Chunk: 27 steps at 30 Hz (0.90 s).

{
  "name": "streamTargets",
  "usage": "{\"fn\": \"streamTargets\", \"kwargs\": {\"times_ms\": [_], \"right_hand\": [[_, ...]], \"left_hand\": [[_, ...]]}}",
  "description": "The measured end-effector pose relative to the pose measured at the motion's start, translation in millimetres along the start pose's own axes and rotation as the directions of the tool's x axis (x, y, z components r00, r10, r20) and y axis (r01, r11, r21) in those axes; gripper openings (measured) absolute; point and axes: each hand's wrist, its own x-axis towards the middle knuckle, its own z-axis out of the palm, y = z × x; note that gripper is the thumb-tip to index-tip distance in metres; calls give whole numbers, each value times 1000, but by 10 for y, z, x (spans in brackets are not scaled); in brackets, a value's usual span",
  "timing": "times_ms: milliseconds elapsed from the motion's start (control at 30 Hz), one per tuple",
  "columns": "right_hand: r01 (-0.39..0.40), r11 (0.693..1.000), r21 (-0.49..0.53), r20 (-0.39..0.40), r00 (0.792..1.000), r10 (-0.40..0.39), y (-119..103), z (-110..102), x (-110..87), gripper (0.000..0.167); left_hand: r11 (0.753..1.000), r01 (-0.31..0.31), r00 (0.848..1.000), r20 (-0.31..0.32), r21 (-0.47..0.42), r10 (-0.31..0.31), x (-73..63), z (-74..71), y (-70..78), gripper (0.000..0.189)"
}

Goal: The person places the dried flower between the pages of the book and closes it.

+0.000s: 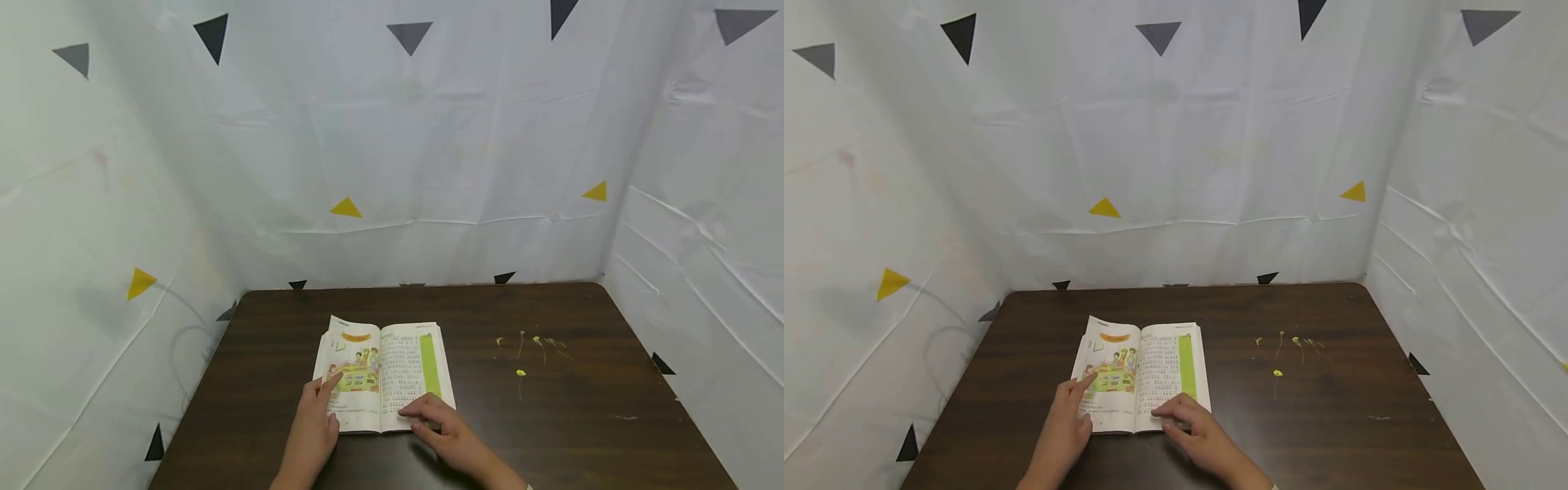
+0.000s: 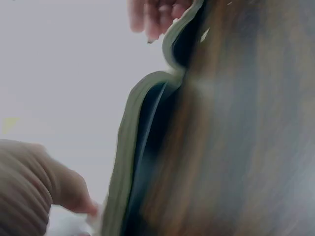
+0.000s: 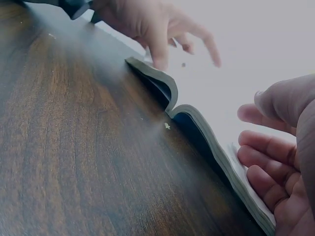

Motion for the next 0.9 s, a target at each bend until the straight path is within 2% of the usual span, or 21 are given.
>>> {"fn": "streamTargets", "kwargs": {"times_ms": [67, 133, 200, 267, 367, 467, 533, 667, 767, 900], "right_hand": [[-6, 1000, -1, 2, 1000, 6, 8, 1, 0, 25], [-7, 1000, -3, 4, 1000, 7, 15, 1, 1, 25], [9, 1000, -10, 4, 1000, -9, 24, 1, 1, 25], [15, 1000, -11, 3, 1000, -15, 29, 2, 2, 26], [11, 1000, -13, 1, 1000, -11, 34, 5, 1, 26], [27, 1000, -15, 0, 1000, -27, 37, 18, -5, 27], [57, 998, -20, -3, 998, -57, 36, 29, -8, 27], [113, 993, -40, -16, 993, -114, 42, 38, -2, 28], [113, 993, -42, -24, 993, -114, 43, 24, 11, 29], [83, 996, -35, -18, 996, -83, 27, 3, 23, 28]], "left_hand": [[999, 27, 1000, 3, 34, -27, 22, -41, -11, 66], [997, 21, 1000, -2, 79, -21, 36, -67, 0, 62], [994, -26, 1000, -4, 109, 27, 55, -60, 39, 59], [988, -113, 993, -5, 102, 114, 91, -30, 113, 57], [961, -271, 962, 28, 49, 270, 146, 54, 252, 44], [935, -354, 930, 108, 6, 352, 162, 185, 360, 32], [933, -359, 919, 168, -9, 355, 147, 277, 398, 31], [947, -320, 916, 248, -25, 316, 120, 408, 404, 38], [951, -306, 916, 255, -47, 308, 133, 456, 381, 41], [946, -318, 919, 224, -68, 325, 146, 489, 356, 42]]}}
